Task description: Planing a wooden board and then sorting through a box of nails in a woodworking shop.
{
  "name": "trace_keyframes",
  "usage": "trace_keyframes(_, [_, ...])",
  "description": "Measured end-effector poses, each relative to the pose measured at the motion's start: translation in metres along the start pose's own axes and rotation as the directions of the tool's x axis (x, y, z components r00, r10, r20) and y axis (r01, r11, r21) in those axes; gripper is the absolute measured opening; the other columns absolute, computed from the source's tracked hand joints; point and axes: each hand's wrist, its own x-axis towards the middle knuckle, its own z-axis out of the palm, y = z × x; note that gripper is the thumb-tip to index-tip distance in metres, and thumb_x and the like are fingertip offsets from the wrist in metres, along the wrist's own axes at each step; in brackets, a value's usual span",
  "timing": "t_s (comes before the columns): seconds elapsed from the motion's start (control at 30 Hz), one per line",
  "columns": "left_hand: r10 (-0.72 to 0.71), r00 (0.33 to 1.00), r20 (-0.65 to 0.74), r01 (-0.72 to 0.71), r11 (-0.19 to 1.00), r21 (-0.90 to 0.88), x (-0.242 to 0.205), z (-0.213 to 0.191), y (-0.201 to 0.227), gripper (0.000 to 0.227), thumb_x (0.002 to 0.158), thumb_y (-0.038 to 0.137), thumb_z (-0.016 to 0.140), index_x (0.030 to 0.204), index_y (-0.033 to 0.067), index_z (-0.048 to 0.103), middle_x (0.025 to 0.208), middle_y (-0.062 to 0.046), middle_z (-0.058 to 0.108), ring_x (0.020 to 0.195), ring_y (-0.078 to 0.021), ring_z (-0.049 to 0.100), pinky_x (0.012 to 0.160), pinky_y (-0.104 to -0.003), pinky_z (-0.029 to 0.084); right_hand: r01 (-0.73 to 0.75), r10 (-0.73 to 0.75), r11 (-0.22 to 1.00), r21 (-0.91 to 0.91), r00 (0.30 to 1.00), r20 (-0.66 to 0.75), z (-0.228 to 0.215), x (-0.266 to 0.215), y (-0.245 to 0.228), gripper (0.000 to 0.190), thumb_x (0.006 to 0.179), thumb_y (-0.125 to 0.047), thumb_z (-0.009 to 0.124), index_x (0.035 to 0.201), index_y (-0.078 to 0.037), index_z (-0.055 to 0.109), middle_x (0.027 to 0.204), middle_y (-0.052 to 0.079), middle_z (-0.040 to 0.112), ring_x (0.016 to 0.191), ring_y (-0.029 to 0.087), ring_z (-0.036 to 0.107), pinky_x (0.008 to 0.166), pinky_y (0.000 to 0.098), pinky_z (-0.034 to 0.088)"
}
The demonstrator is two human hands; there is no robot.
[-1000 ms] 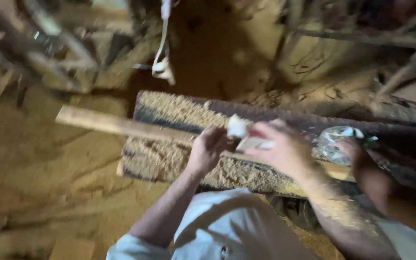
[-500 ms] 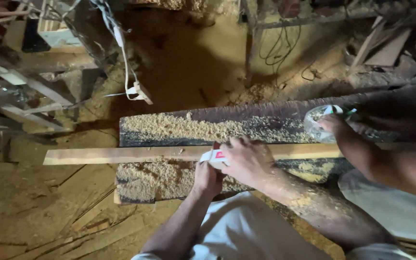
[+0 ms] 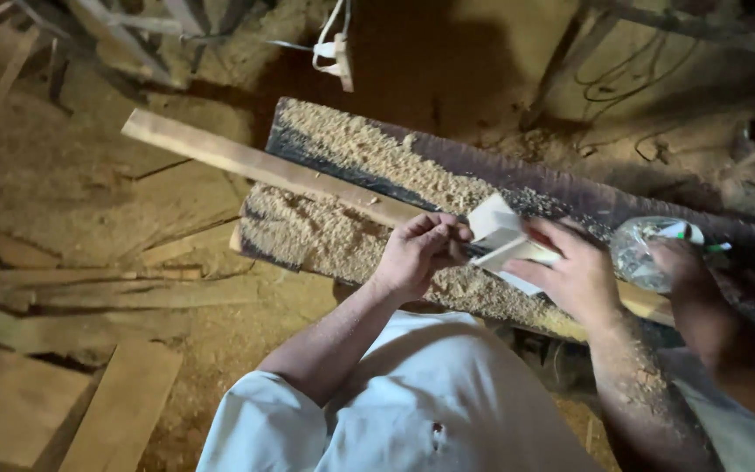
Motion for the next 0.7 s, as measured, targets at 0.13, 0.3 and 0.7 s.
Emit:
trace_keyframes(0.13, [-0.004, 0.978, 0.207, 0.049, 0.976, -0.211, -0.007, -0.002, 0.016, 0.016, 0.09, 0.01, 0.046, 0.103, 0.0023, 0.053, 0.092, -0.02, 0.064, 0.082, -0.0281, 0.066, 0.073, -0.048, 0.053, 0.128, -0.109, 0.985, 0.112, 0.981, -0.16, 0.013, -0.011, 0.031, 0.059, 0.054, -0.028, 0.085, 0.101, 0.0, 0.065, 0.088, 0.017, 0.064, 0.081, 0.029, 0.061, 0.072, 0.036, 0.049])
trace_keyframes(0.3, [0.018, 0.959, 0.281, 0.076, 0.945, -0.318, -0.012, -0.001, 0.03, 0.019, 0.092, 0.014, 0.043, 0.104, 0.0027, 0.055, 0.097, -0.02, 0.064, 0.09, -0.0314, 0.063, 0.078, -0.047, 0.051, 0.272, -0.213, 0.925, 0.264, 0.949, -0.232, 0.023, -0.006, 0.03, 0.057, 0.05, -0.018, 0.087, 0.098, 0.003, 0.064, 0.081, 0.014, 0.063, 0.072, 0.023, 0.062, 0.066, 0.0299, 0.049])
trace_keyframes(0.7, [0.199, 0.855, 0.478, 0.087, 0.855, -0.512, -0.003, 0.007, 0.055, 0.07, 0.086, 0.065, 0.035, 0.126, 0.0088, 0.047, 0.128, -0.016, 0.048, 0.119, -0.0352, 0.044, 0.101, -0.047, 0.036, 0.167, -0.062, 0.874, 0.456, 0.97, -0.236, 0.041, -0.046, 0.056, 0.034, 0.067, -0.025, 0.073, 0.088, -0.001, 0.061, 0.08, 0.011, 0.062, 0.072, 0.016, 0.061, 0.063, 0.0283, 0.051])
